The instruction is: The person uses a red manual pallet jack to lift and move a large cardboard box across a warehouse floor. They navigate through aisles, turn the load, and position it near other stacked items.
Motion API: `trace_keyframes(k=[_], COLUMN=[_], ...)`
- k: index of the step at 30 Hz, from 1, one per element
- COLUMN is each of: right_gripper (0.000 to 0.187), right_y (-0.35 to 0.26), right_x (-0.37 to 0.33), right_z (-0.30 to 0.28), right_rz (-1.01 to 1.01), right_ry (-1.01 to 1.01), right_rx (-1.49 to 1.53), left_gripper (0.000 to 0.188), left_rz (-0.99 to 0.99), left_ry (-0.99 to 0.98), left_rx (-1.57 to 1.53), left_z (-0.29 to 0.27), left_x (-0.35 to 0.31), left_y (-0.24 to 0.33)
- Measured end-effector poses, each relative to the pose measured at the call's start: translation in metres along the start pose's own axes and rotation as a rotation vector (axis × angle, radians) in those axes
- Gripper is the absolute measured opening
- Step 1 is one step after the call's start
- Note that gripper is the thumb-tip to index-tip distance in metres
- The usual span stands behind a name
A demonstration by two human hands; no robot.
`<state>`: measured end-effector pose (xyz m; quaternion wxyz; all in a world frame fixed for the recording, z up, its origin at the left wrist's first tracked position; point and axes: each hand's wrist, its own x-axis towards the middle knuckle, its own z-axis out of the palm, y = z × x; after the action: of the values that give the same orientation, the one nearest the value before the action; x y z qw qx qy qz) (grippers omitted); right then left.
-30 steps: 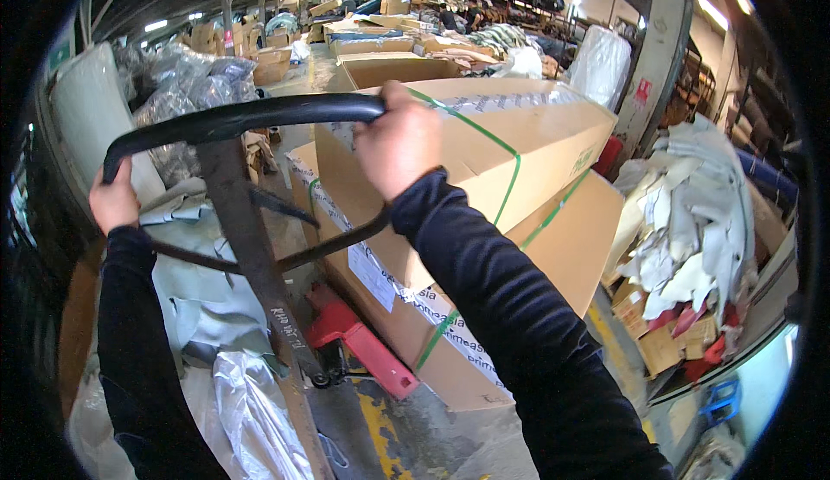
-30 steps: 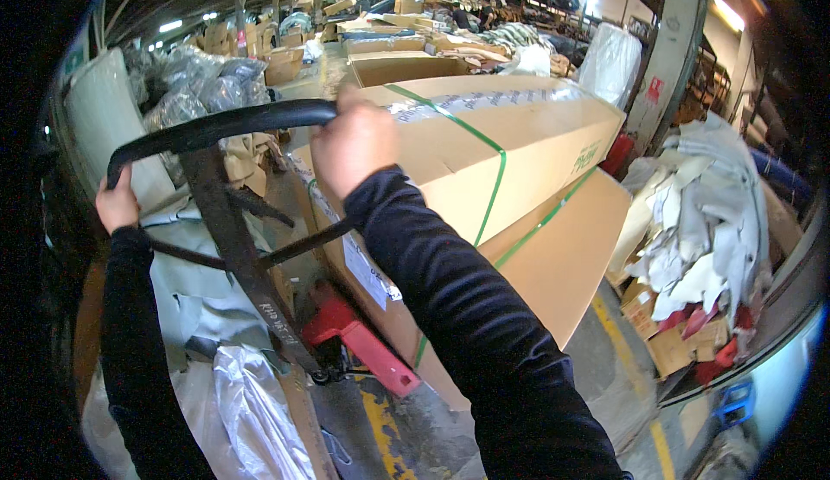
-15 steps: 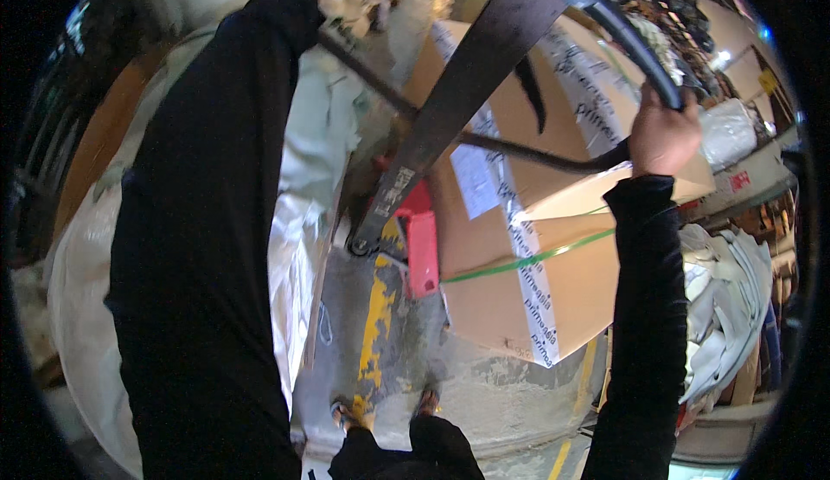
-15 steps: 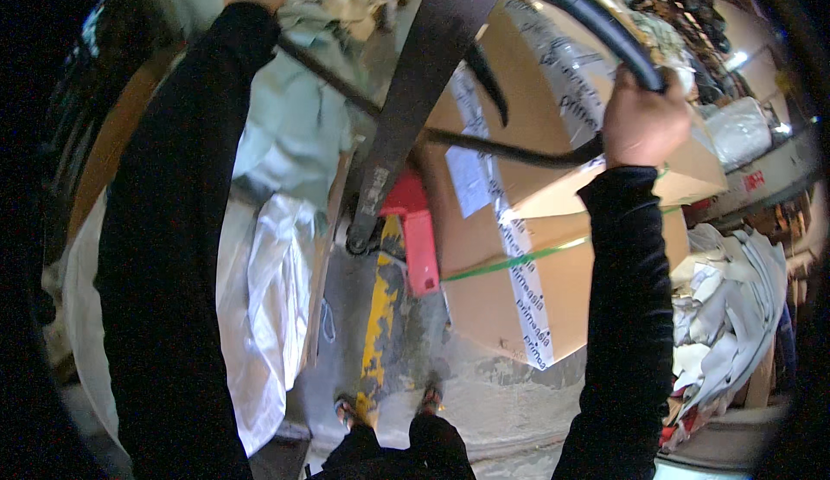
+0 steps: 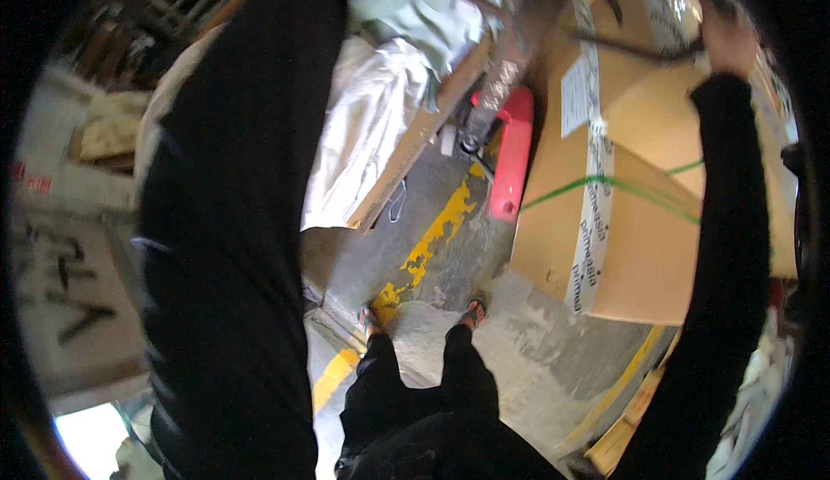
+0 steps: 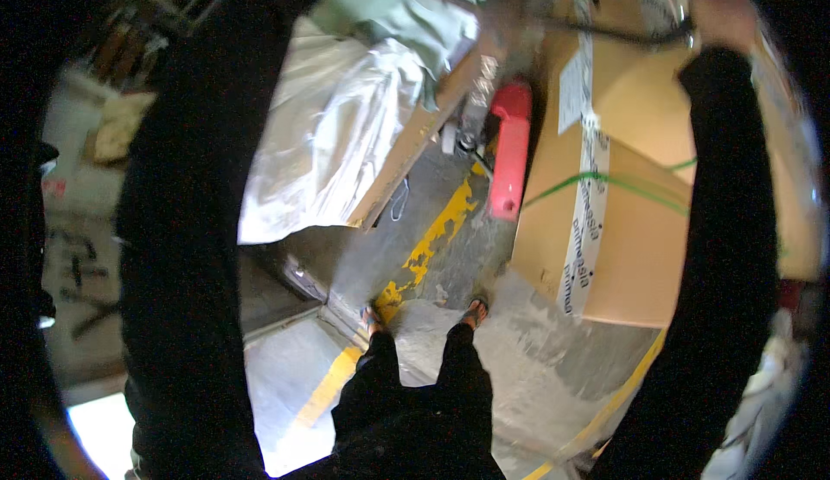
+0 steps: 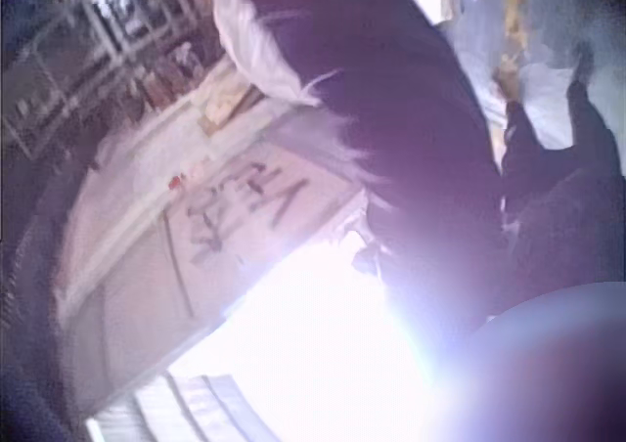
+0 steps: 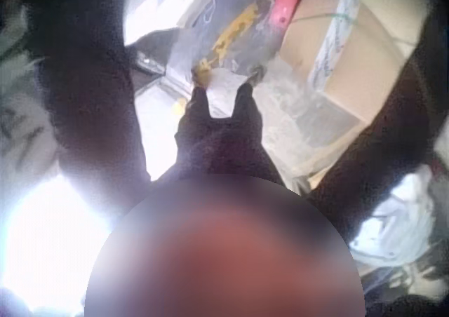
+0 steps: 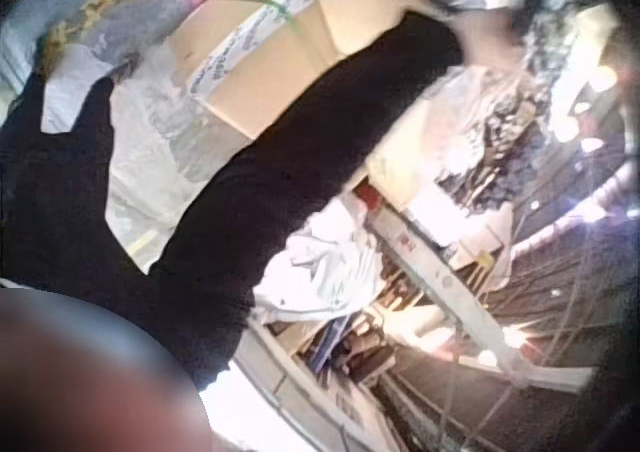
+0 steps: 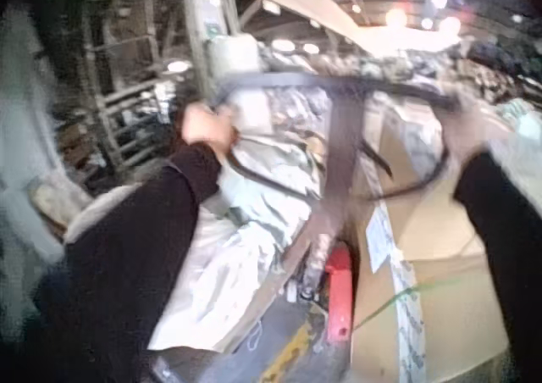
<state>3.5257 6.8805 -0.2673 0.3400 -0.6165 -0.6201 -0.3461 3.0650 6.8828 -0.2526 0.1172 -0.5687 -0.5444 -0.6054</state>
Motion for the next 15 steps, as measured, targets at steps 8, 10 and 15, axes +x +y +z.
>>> trace_keyframes(k=[8, 10, 15], right_gripper=[0.030, 0.022, 0.050], right_y=[-0.004, -0.015, -0.075], right_x=[-0.198, -0.244, -0.256], right_z=[-0.157, -0.212, -0.204], right_rz=[0.213, -0.185, -0.152], right_ry=[-0.293, -0.527, -1.423], right_rx=[0.624, 0.545, 0.169], left_gripper=[0.035, 0.033, 0.041], left_rz=[-0.041, 0.028, -0.130], left_ry=[-0.385, -0.647, -0.954], left_rx=[0.057, 0.135, 0.074], left_z=[-0.150, -0.200, -0.244], left_x=[-0.186, -0.246, -0.284], left_y=[0.018, 0.012, 0.020])
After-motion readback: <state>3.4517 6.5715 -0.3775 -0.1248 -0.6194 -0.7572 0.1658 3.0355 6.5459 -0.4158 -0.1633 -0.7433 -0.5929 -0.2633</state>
